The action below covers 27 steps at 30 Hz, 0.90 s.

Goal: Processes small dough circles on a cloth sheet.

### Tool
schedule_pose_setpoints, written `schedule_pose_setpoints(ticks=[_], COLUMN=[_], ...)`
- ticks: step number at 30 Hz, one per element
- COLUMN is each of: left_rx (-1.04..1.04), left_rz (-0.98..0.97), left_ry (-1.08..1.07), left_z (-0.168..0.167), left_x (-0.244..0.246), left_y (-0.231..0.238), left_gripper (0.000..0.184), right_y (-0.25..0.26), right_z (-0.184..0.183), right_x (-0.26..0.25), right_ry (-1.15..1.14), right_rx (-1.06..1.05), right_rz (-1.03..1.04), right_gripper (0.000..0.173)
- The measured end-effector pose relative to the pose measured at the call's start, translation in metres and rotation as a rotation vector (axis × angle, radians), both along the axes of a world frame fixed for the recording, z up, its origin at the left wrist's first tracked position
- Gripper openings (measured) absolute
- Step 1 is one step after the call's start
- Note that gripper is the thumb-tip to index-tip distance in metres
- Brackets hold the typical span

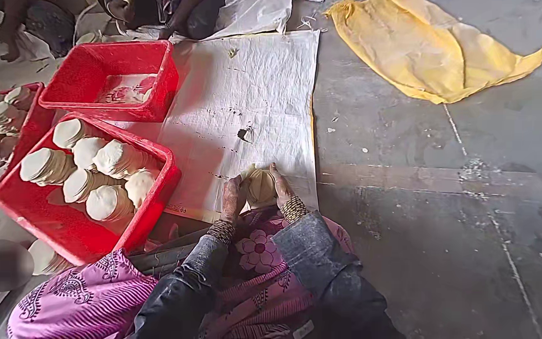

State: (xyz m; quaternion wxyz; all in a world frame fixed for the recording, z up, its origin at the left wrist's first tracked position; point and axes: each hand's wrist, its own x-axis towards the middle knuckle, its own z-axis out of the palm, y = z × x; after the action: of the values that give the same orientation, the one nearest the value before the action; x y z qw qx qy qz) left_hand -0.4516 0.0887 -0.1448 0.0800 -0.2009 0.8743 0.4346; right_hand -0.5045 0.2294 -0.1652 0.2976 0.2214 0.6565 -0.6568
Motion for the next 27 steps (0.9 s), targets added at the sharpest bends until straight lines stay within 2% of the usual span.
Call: schedule_pose_setpoints(ticks=[2, 5, 7, 14, 16, 21, 24, 27], left_rx=[-0.045, -0.231, -0.275, 0.05, 0.032, -0.151, -0.082, 0.061], left_rz=[-0.078, -0.336, -0.412, -0.088, -0.104, -0.333, -0.186, -0.014], left_ry=[-0.037, -0.159, -0.179, -0.049, -0.036, -0.053, -0.063, -0.026], left_z=[0.009, 0.031, 0.035, 0.001, 0.003, 0.02, 0.016, -0.004], left_x=[-0.002, -0.006, -0.01, -0.006, -0.004, -0.006, -0.006, 0.003], left_y=[0.004, 0.024, 0.028, -0.015, -0.013, 0.014, 0.004, -0.015], left_gripper=[0.036, 0.037, 0.038, 0.03, 0.031, 0.034, 0.035, 0.039], right_y=[0.0, 0.002, 0.005, 0.003, 0.003, 0.005, 0.007, 0.004], right_z=[-0.001, -0.01, -0.016, -0.017, -0.017, -0.015, -0.015, -0.007], right_x=[0.0, 0.002, 0.003, 0.003, 0.002, 0.007, 0.007, 0.011], right_ry=[-0.024, -0.037, -0.051, -0.093, -0.105, -0.087, -0.074, 0.01], right_rx=[-0.025, -0.069, -0.109, -0.159, -0.16, -0.127, -0.146, 0.001], right_rz=[-0.03, -0.105, -0.149, -0.186, -0.199, -0.226, -0.206, 0.0], right_gripper=[0.063, 0.062, 0.064, 0.064, 0.063, 0.062, 0.055, 0.042])
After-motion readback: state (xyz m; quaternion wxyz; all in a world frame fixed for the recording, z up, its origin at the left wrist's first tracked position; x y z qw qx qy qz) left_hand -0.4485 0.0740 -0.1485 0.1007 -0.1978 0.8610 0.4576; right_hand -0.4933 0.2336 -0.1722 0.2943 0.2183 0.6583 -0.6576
